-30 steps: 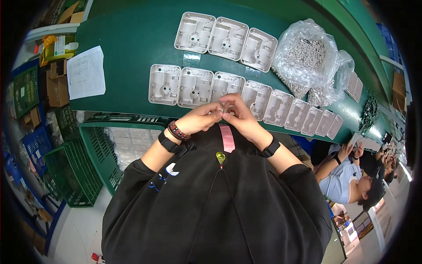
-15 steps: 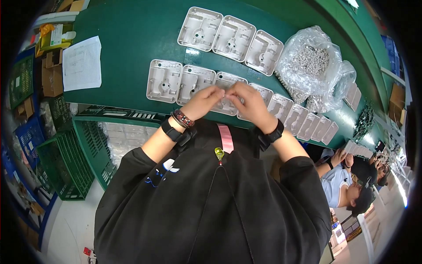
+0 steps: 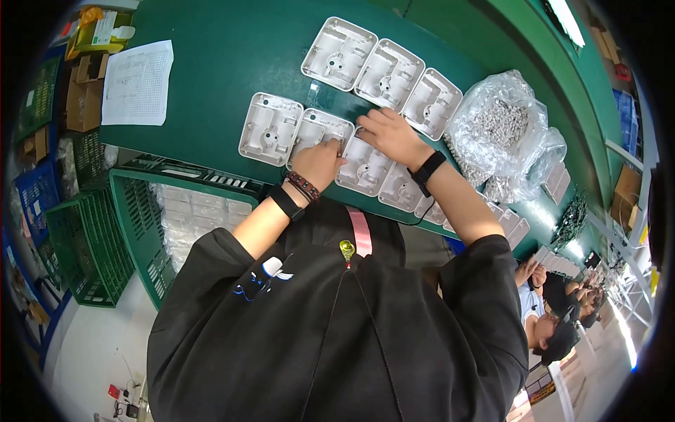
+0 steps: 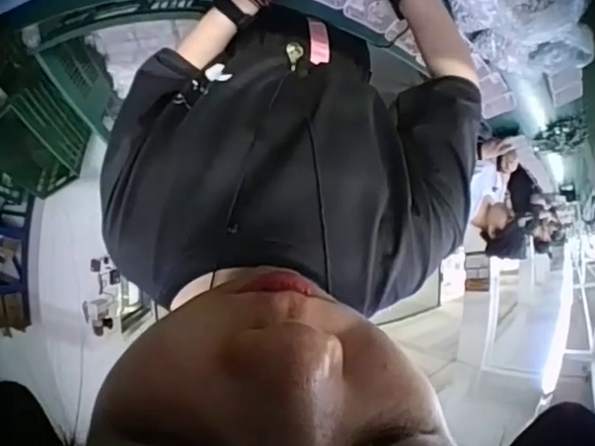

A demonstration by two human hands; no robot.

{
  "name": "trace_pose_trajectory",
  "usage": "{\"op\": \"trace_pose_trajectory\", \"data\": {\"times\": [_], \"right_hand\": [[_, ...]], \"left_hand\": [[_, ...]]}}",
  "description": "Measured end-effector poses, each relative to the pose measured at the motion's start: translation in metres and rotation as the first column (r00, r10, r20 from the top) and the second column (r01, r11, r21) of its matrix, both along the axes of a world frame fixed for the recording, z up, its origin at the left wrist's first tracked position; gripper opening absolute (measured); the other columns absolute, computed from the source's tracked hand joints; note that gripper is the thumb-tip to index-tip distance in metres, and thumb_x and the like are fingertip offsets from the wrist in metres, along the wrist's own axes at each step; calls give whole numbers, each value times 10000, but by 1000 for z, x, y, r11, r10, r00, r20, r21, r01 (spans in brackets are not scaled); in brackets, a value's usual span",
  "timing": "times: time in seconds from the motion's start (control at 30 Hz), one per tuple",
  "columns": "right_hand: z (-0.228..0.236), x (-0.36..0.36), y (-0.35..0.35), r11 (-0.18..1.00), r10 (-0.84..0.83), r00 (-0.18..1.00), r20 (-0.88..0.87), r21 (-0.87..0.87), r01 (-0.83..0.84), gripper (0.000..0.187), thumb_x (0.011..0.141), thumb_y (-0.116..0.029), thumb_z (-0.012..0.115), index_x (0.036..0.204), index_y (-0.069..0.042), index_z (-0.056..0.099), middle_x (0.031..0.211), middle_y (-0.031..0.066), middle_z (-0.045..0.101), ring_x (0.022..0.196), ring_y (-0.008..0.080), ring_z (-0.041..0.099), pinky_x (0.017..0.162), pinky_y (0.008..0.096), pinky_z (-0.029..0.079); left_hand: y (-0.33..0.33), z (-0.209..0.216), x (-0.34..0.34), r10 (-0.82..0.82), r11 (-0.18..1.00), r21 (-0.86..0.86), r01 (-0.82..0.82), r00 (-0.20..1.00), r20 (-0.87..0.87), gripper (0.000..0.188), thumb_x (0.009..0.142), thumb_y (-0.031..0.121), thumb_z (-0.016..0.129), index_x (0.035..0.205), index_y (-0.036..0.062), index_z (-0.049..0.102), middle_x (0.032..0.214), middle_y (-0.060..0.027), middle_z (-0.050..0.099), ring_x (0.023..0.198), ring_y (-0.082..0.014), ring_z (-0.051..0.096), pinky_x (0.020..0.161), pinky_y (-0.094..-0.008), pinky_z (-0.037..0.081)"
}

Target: The person picks up small white components from a bag and places them into plastic housings by hand. They then pick up the housings and move them to a different area of the table.

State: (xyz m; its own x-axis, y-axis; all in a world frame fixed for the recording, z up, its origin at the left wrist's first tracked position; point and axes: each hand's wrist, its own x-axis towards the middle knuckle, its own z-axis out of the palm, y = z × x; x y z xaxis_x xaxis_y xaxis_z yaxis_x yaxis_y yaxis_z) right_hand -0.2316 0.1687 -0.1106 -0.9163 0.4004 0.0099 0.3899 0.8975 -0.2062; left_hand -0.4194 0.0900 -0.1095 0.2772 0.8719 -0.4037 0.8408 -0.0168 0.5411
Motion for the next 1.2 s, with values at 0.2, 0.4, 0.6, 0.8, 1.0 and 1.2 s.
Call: {"op": "trace_pose_trajectory", "data": {"times": [0.2,0.4,0.6,0.8,1.0,1.2], "right_hand": [[8,15,-13,989,-139,984,-113,-63,132,140,697,-111,547,801,-105,641,991,36,507,928,185,476,792,285,395],[32,0,-28,721,-652,710,-267,-510,469,198,672,-44,611,866,-71,636,1009,65,495,936,240,465,802,317,390],[55,-43,-58,706,-671,660,-338,-564,428,181,668,-48,622,845,-47,582,952,85,499,880,274,472,763,336,403],[52,-48,-60,692,-714,586,-383,-517,505,140,713,-31,624,796,-26,511,889,73,526,811,223,506,711,317,417],[42,-37,-65,-50,-847,504,169,-970,240,82,780,-31,592,808,-24,516,775,29,564,711,122,544,615,260,431],[58,-51,-47,326,-711,691,-127,-931,164,64,801,-52,571,832,-34,519,728,26,576,666,110,561,599,255,438]], "left_hand": [[-2,-1,2,15,1000,14,-15,1000,-2,268,785,290,574,912,63,510,787,-122,610,723,-290,599,582,-393,462],[7,4,-9,398,902,-369,-225,768,503,419,891,431,384,1053,50,454,749,-137,571,717,-231,592,603,-314,451],[12,35,-9,604,771,-615,-165,494,626,506,914,488,258,1096,55,446,745,-119,546,673,-168,541,604,-266,422],[10,36,-9,430,888,-409,-211,696,574,451,925,444,281,999,48,483,694,-30,531,627,-121,504,566,-256,400],[-1,36,-20,216,959,-267,-97,859,464,354,931,375,321,883,63,480,620,37,448,532,-83,427,488,-228,349],[1,22,-45,839,434,-892,129,302,452,246,929,301,355,826,105,464,576,76,358,440,-32,296,388,-164,215]]}}
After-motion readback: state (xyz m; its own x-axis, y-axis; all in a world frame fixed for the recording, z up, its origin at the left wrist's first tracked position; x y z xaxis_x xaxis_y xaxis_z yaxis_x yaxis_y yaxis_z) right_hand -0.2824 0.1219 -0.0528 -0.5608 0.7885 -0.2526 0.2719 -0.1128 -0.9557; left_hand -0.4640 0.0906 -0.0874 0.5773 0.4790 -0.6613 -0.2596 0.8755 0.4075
